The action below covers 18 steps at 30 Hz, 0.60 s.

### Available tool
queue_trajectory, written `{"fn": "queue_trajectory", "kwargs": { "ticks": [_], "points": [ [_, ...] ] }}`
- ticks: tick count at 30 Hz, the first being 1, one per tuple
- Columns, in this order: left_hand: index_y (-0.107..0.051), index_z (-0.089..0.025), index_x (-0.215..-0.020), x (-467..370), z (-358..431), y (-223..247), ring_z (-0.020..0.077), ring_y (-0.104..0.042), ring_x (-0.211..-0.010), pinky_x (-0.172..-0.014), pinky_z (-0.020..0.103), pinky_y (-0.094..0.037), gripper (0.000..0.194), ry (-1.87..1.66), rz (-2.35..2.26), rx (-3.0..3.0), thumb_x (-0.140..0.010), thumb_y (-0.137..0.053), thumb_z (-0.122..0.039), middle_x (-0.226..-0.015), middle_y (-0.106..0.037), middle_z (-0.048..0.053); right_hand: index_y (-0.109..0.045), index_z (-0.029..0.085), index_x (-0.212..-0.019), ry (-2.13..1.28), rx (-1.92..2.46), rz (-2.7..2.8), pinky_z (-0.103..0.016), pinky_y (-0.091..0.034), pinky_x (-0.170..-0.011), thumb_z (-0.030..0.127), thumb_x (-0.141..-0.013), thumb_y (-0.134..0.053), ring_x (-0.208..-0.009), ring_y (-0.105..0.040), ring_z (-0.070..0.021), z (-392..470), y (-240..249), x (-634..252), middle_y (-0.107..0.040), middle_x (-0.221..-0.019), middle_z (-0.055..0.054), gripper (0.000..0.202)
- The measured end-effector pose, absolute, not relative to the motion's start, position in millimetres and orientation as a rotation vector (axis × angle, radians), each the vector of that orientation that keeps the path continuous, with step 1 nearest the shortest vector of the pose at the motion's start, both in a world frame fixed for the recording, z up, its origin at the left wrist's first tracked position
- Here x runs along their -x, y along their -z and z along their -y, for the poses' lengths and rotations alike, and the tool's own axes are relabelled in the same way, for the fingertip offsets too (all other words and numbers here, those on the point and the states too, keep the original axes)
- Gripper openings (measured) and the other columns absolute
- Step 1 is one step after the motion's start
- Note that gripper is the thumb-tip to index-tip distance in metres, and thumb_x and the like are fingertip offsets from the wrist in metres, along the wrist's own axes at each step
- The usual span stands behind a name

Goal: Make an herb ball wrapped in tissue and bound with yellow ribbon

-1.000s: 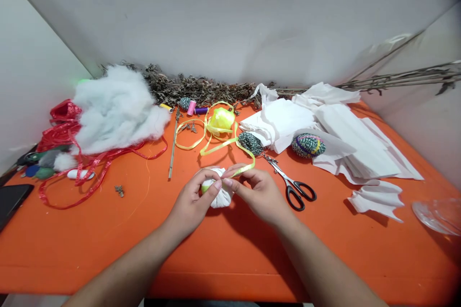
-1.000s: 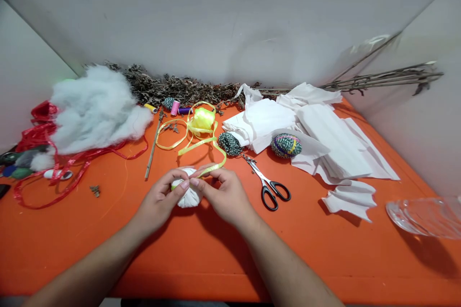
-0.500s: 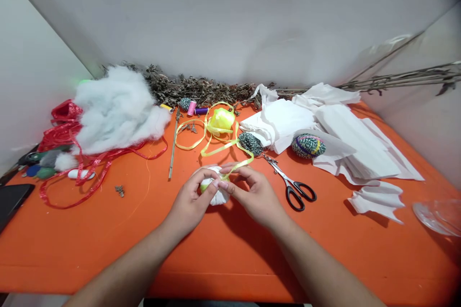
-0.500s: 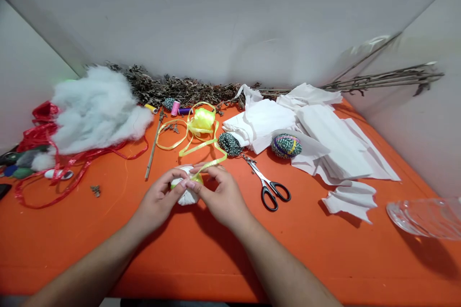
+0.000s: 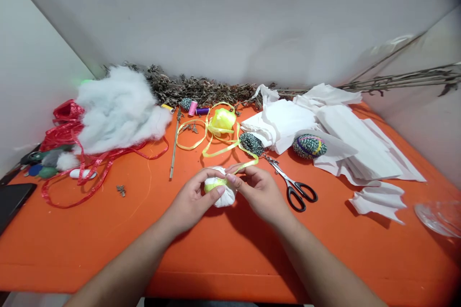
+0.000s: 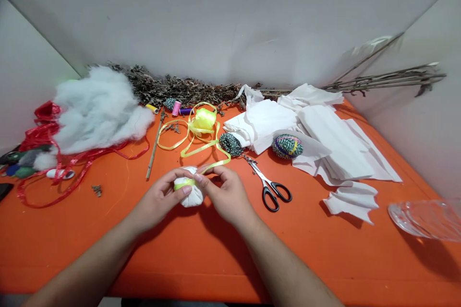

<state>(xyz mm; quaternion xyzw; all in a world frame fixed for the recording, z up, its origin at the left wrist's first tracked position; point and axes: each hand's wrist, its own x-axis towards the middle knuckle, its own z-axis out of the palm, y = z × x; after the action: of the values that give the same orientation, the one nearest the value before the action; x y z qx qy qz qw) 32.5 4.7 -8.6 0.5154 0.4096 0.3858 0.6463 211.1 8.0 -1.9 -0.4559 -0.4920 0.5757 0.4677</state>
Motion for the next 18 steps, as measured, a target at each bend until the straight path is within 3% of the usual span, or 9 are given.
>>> {"fn": "queue_trajectory", "kwargs": {
  "ticks": [6,9,14,18],
  "points": [
    [-0.063,-0.02,-0.107,-33.0,-5.1,5.5,0.0208,-0.061,-0.105,-0.084,0.028,-0.049,0.025,-0.907,-0.936,-1.121,-0.085,-0.068,-0.032,-0.123,-0.064,0.007,-0.071,0.021,-0.095,-1.384,1.113,1.23,-0.036,-0.051,-0.088,0.042,-0.082,-0.073,-0.102,-0.064,-0.0239,-8.6,-0.4,-211.8,-0.07,-0.107,-0.007,0.025],
    [-0.061,-0.021,-0.107,-34.3,-4.1,8.4,0.0212,-0.061,-0.104,-0.082,0.028,-0.05,0.028,-0.95,-0.943,-1.098,-0.084,-0.069,-0.034,-0.122,-0.064,0.007,-0.07,0.022,-0.094,-1.404,1.137,1.246,-0.038,-0.049,-0.094,0.042,-0.076,-0.079,-0.112,-0.062,-0.0258,-7.9,-1.0,-210.6,-0.067,-0.116,-0.007,0.028],
    [-0.061,-0.021,-0.108,-36.6,-3.0,14.0,0.0211,-0.059,-0.105,-0.082,0.028,-0.051,0.026,-0.958,-0.992,-1.156,-0.086,-0.067,-0.034,-0.124,-0.058,0.008,-0.072,0.02,-0.087,-1.42,1.176,1.221,-0.041,-0.051,-0.092,0.042,-0.075,-0.078,-0.109,-0.063,-0.0272,-6.1,0.0,-209.8,-0.061,-0.129,-0.01,0.026],
    [-0.064,-0.021,-0.103,-36.8,-3.5,16.9,0.0219,-0.058,-0.107,-0.082,0.029,-0.052,0.02,-0.971,-1.012,-1.283,-0.088,-0.065,-0.035,-0.121,-0.056,0.007,-0.071,0.02,-0.081,-1.302,1.221,1.315,-0.045,-0.044,-0.103,0.037,-0.081,-0.074,-0.115,-0.061,-0.0275,-4.6,-2.1,-209.2,-0.065,-0.123,-0.01,0.017]
  ]
}}
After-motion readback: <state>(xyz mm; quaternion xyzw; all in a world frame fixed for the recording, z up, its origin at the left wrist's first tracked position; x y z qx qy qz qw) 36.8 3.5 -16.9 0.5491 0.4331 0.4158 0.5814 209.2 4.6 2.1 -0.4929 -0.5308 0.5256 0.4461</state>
